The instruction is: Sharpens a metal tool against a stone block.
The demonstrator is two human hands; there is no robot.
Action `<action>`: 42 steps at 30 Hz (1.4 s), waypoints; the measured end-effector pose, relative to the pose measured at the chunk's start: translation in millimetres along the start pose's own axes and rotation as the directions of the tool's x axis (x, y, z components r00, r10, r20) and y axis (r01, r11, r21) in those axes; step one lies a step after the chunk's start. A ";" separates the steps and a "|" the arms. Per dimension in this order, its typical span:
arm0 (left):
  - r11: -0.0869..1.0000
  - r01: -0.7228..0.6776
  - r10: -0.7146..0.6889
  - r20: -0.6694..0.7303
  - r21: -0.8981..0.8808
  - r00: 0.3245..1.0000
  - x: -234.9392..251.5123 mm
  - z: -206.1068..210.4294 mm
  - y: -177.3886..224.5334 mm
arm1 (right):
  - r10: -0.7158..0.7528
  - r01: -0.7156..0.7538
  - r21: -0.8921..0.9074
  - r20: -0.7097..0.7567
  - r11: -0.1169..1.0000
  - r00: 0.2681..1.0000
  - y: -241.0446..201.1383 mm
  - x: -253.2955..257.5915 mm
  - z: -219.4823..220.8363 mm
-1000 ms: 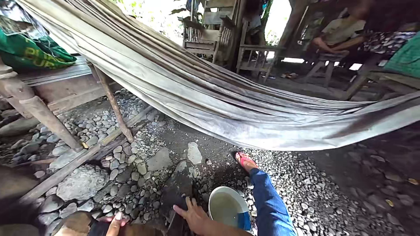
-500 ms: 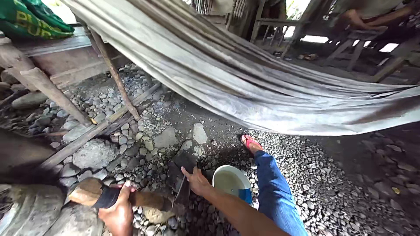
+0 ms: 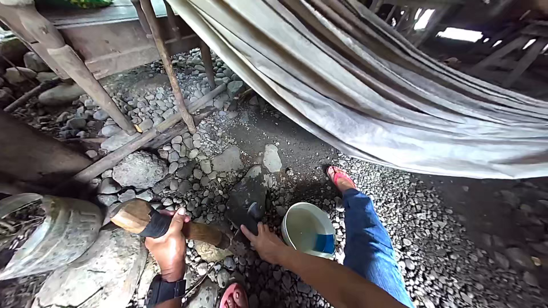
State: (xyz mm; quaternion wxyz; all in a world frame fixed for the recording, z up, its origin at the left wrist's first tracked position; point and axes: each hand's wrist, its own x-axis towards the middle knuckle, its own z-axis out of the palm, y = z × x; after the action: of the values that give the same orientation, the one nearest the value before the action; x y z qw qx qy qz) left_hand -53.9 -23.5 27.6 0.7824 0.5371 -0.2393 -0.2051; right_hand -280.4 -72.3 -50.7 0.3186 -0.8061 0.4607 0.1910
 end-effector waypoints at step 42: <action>0.999 -0.026 0.029 0.056 -0.045 0.998 -2.3 -14.8 -5.6 | 0.159 -0.158 0.011 -0.064 0.987 0.985 15.2 33.0 -49.3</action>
State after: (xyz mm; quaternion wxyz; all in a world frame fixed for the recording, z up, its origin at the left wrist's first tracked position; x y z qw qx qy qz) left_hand -47.3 -13.0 17.4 0.7897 0.5103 -0.2641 -0.2149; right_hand -276.3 -132.5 -40.0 0.2900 -0.7715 0.5340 0.1883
